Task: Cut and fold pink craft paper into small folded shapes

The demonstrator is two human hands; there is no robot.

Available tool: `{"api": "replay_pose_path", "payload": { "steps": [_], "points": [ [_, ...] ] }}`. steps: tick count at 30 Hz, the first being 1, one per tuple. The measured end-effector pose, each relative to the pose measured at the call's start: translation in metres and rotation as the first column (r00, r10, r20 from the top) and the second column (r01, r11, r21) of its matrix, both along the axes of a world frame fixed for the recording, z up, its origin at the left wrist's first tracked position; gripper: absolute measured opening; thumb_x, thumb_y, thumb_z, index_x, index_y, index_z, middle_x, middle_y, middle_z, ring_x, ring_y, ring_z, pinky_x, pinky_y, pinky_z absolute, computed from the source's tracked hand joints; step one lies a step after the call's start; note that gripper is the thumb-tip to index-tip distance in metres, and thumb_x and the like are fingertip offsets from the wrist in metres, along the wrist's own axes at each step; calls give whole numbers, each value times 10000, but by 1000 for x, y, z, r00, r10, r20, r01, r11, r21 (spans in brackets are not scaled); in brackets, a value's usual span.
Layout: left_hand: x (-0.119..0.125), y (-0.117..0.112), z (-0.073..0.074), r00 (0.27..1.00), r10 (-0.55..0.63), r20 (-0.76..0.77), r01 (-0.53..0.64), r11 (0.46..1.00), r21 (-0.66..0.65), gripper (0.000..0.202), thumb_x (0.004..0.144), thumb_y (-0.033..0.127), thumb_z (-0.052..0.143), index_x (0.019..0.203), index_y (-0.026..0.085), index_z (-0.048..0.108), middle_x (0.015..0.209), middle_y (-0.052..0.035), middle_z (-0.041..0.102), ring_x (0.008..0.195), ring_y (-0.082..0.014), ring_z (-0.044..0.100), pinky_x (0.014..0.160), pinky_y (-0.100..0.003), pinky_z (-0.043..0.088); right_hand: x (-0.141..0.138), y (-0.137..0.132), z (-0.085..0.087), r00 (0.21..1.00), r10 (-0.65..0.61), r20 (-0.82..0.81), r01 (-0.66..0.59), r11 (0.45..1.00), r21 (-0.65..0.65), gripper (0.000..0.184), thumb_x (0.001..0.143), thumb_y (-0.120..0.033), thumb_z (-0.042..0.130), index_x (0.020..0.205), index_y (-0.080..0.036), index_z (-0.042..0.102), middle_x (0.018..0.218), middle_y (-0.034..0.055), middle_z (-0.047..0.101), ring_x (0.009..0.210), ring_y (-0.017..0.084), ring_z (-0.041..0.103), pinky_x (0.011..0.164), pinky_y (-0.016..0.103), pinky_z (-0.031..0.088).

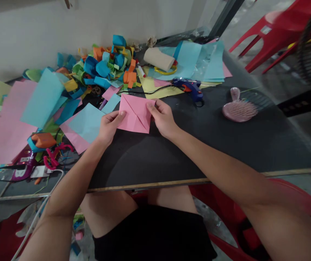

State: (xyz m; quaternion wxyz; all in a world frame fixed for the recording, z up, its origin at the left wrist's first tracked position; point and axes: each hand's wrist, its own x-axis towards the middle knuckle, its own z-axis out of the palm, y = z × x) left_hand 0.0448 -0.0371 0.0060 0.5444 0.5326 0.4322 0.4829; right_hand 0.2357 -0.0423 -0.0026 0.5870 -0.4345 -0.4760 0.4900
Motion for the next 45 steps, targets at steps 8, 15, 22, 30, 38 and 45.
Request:
{"api": "replay_pose_path", "payload": {
  "steps": [8,15,22,30,38,45],
  "points": [
    [2,-1,3,998,52,-41,-50,998,45,375,758,486,740,587,174,622,518,41,402,470,-61,342,447,-230,266,0,-1,2,1000,-5,0,5,1000,-5,470,714,-684,661,856,-241,593,799,9,628,750,163,600,650,297,506],
    [3,-1,4,997,66,-40,-64,996,60,345,749,495,739,633,180,657,534,39,429,485,-67,348,468,-236,267,-3,-1,1,991,123,-55,-123,992,-5,523,573,-601,812,904,-236,635,884,26,701,891,211,652,817,396,555],
    [5,-3,6,995,89,-44,-85,993,86,379,755,484,737,574,178,608,523,43,405,478,-69,334,465,-244,265,-3,-3,2,992,118,-33,-119,992,-38,477,583,-555,828,876,-207,685,909,46,731,868,215,666,799,392,567],
    [2,1,-1,994,78,-79,-69,991,115,371,773,514,710,615,186,635,539,35,446,497,-77,377,489,-246,298,-4,-3,-2,993,111,-45,-113,993,-44,380,621,-562,799,758,-213,735,788,28,726,784,190,661,744,364,553],
    [1,-5,3,756,411,-509,38,749,661,660,662,611,768,1174,223,618,1292,-130,562,1196,-290,523,897,-383,468,-2,-3,-5,998,56,-20,-58,995,-81,335,651,-513,798,772,-203,754,796,23,736,743,171,666,702,315,540],
    [2,-6,-3,573,475,-668,341,602,722,401,798,528,687,1098,263,675,1346,-105,550,1287,-338,464,1072,-503,333,-3,-2,-9,994,108,-5,-108,994,-31,290,724,-488,756,838,-221,765,844,10,745,762,161,670,744,315,529]
  ]
}}
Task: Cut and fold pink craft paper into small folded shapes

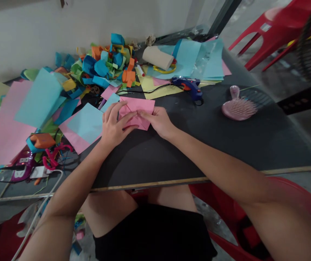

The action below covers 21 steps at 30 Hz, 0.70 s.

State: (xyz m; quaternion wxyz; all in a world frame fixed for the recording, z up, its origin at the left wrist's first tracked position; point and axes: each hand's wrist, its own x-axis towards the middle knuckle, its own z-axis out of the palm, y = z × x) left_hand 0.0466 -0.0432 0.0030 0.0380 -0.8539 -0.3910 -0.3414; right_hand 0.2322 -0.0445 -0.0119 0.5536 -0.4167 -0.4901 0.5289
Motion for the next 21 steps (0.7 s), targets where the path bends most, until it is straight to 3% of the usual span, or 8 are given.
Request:
{"api": "replay_pose_path", "payload": {
  "steps": [8,11,13,16,18,21],
  "points": [
    [-6,-5,-4,993,-36,-112,48,993,109,196,878,440,624,947,265,682,1218,-62,656,1221,-257,544,1023,-419,402,-2,1,0,999,-51,-5,51,998,-40,314,652,-463,800,777,-181,740,770,11,727,717,153,643,694,301,520],
    [-9,-8,-2,970,-183,-160,203,972,118,85,908,333,606,908,277,671,1124,-16,709,1158,-189,602,963,-340,453,-1,4,-1,990,-119,-76,115,992,-59,285,672,-444,785,778,-186,728,789,14,726,738,160,654,713,309,533],
    [-10,-9,1,932,-286,-221,325,930,169,85,921,260,584,930,281,666,1069,14,734,1088,-145,645,899,-287,490,1,8,-2,976,-171,-138,154,980,-125,261,678,-421,774,782,-188,718,786,14,722,740,162,661,710,309,542],
    [-12,-10,9,902,-330,-279,403,874,270,137,924,184,557,933,262,669,963,32,761,957,-119,700,792,-247,533,5,13,0,951,-199,-238,140,959,-245,246,643,-369,787,784,-187,699,774,17,717,749,170,675,725,319,558],
    [-13,-9,14,900,-342,-269,406,884,234,169,934,180,533,905,259,680,901,30,767,877,-121,720,729,-244,548,7,14,1,942,-194,-274,108,948,-301,258,623,-347,796,790,-183,688,790,29,721,773,184,685,741,336,569],
    [-12,-9,16,896,-377,-232,396,918,37,201,952,246,509,868,260,691,875,17,767,812,-124,727,684,-240,554,8,14,2,943,-205,-261,114,939,-325,257,632,-351,789,790,-178,683,818,43,724,793,192,689,738,344,571]
  ]
}}
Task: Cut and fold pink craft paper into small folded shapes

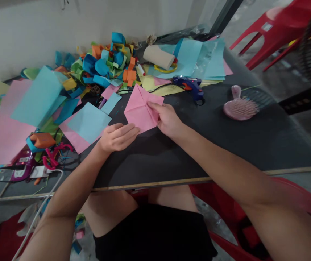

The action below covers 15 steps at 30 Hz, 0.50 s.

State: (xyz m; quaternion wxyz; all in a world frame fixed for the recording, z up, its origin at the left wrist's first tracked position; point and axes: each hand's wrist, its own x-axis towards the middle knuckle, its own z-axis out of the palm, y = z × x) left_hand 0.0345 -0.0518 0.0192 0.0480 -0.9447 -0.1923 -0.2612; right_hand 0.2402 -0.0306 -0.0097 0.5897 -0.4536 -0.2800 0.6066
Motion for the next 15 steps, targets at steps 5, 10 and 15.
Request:
{"api": "replay_pose_path", "payload": {
  "steps": [5,10,15],
  "points": [
    [5,2,-7,998,54,39,-50,994,-99,298,854,479,626,720,214,658,980,-39,757,991,-218,697,825,-345,555,1,-6,1,947,-84,310,27,983,184,232,706,-389,737,746,-167,683,754,18,682,727,159,641,661,295,515],
    [7,6,-11,920,318,230,-313,948,-59,294,887,451,600,1045,219,683,1161,-81,710,1166,-254,614,983,-440,477,-2,-16,7,845,54,531,-184,963,195,334,712,-472,734,654,-152,659,629,2,615,612,130,551,533,257,408],
    [8,10,-12,909,389,149,-371,919,-134,544,842,578,610,1270,243,594,1386,-120,571,1309,-304,500,1053,-450,392,-7,-21,11,867,191,460,-307,932,192,346,701,-492,750,789,-159,722,753,26,682,666,143,581,619,285,453]
  ]
}}
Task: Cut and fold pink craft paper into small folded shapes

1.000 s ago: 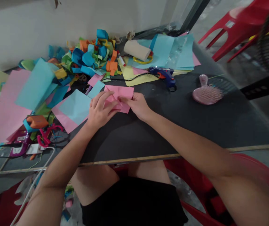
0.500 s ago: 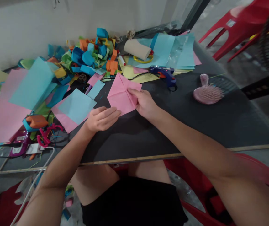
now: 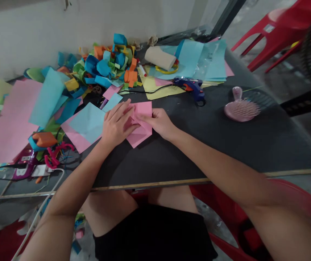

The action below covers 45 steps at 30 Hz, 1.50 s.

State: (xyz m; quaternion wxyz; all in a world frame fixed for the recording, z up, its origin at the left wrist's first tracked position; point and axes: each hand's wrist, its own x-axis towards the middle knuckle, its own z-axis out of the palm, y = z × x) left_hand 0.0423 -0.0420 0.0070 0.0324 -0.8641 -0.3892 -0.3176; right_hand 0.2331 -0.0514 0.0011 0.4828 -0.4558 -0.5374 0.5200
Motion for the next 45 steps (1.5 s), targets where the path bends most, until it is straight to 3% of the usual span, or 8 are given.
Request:
{"api": "replay_pose_path", "payload": {
  "steps": [6,15,21,28,33,38,41,45],
  "points": [
    [2,-3,2,998,14,56,-12,999,-36,392,896,442,585,1210,211,630,1247,-95,667,1218,-262,572,1021,-435,416,0,-1,2,998,38,40,-39,999,14,403,669,-531,757,712,-135,694,667,23,624,616,127,523,566,270,398],
    [5,-2,4,943,123,310,-66,980,-190,139,879,319,598,887,225,700,1182,-39,683,1125,-200,611,1019,-430,445,4,-2,-1,945,19,326,-71,987,146,452,742,-559,682,558,-165,557,521,-35,430,539,88,366,508,252,258],
    [-4,13,-1,762,298,575,-35,906,-422,250,898,413,559,846,197,675,1010,-57,724,932,-175,663,807,-301,518,4,-2,4,894,75,441,-134,985,104,534,739,-565,676,477,-191,400,499,-49,311,518,76,284,505,266,192],
    [-7,23,-5,642,389,661,19,853,-521,256,821,448,658,782,195,659,704,-2,652,632,-113,576,588,-229,466,5,-3,10,890,218,400,-243,970,12,598,681,-648,692,480,-197,355,505,-57,279,504,62,250,477,253,159],
    [-3,22,-4,488,498,717,93,787,-609,242,722,396,737,664,180,643,641,-5,636,576,-93,557,529,-212,442,9,0,11,894,294,337,-292,955,-60,531,679,-593,731,496,-178,455,478,-60,346,476,56,304,439,228,199],
    [-11,28,-3,383,558,736,-1,797,-604,203,726,366,713,675,190,626,636,1,638,581,-101,569,535,-216,464,19,9,7,891,416,182,-388,906,-171,372,637,-501,805,701,-155,685,512,-26,579,440,85,497,412,220,376],
    [-18,31,-1,429,546,720,-120,824,-554,136,738,318,682,708,190,647,664,-3,656,591,-102,576,543,-214,460,32,20,2,910,368,191,-325,919,-225,346,621,-467,821,691,-150,702,480,-5,601,412,103,527,395,235,410],
    [-23,26,4,660,501,559,-283,856,-432,55,735,249,644,718,196,648,634,10,643,573,-103,573,578,-224,460,48,27,-1,917,165,364,-139,985,-99,259,628,-378,839,691,-161,713,540,17,637,467,122,545,474,285,466]
  ]
}}
